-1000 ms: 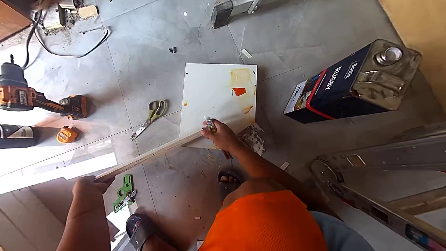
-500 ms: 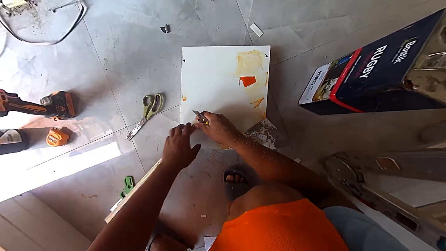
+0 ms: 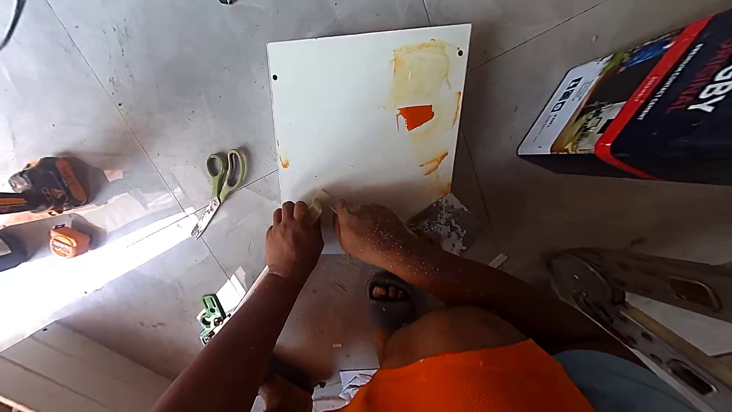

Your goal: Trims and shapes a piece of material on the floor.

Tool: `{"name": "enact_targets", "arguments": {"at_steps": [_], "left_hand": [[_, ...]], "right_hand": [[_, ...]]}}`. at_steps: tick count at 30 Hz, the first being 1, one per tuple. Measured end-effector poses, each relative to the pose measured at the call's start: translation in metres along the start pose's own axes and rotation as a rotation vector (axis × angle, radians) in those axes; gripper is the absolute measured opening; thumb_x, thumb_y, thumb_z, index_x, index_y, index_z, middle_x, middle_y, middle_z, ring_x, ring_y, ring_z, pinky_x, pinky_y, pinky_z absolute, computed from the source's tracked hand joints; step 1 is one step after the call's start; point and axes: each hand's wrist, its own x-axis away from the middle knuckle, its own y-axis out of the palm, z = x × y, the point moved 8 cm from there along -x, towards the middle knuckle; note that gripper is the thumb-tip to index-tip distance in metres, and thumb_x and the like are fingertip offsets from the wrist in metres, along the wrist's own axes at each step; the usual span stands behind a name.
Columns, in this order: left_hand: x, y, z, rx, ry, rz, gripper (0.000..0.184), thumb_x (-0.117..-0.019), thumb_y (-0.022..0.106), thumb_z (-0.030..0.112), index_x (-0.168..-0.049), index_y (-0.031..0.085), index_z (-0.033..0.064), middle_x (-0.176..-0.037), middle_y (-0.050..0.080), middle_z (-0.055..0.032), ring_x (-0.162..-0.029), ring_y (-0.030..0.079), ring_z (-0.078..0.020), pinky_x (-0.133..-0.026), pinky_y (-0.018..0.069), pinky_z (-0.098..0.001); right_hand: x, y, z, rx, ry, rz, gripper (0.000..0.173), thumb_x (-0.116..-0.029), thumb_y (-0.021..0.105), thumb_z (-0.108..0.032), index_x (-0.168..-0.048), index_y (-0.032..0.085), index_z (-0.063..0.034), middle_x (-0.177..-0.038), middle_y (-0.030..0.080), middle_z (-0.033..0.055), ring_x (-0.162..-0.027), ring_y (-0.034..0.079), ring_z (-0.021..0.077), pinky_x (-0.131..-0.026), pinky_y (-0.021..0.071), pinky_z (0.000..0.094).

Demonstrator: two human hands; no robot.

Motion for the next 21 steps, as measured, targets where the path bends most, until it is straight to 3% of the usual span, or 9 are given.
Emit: {"name": "enact_targets", "arguments": {"at_steps": [7, 21], "left_hand": [[0.0019, -0.0005, 0.0012, -0.006, 0.033, 0.051, 0.023, -0.099, 0.063, 0.02, -0.099, 0.061, -0.0022, -0.106, 0.065, -0.0231, -0.101, 0.067, -0.0428, -0.071, 0.0557, -0.0549], [0.0016, 0.0013, 0.0002, 0.017, 0.047, 0.039, 0.023, -0.1003, 0.062, 0.021, -0.099, 0.06, -0.0018, -0.107, 0.064, -0.0226, -0.102, 0.066, -0.0431, -0.071, 0.0555, -0.0542]], "right_hand": [[-0.0083, 0.002, -0.0051, -0.008, -0.018, -0.054, 0.033, -0.1101, 0.041, -0.029, -0.12, 0.058, -0.0035, -0.089, 0.069, 0.0158, -0.089, 0.072, 0.0354, -0.071, 0.0558, 0.0503], [-0.0097, -0.0044, -0.0075, 0.003, 0.016, -0.078, 0.035, -0.1104, 0.039, -0.027, -0.124, 0.06, -0.0035, -0.09, 0.069, 0.0175, -0.089, 0.072, 0.0377, -0.071, 0.0553, 0.0533]]}}
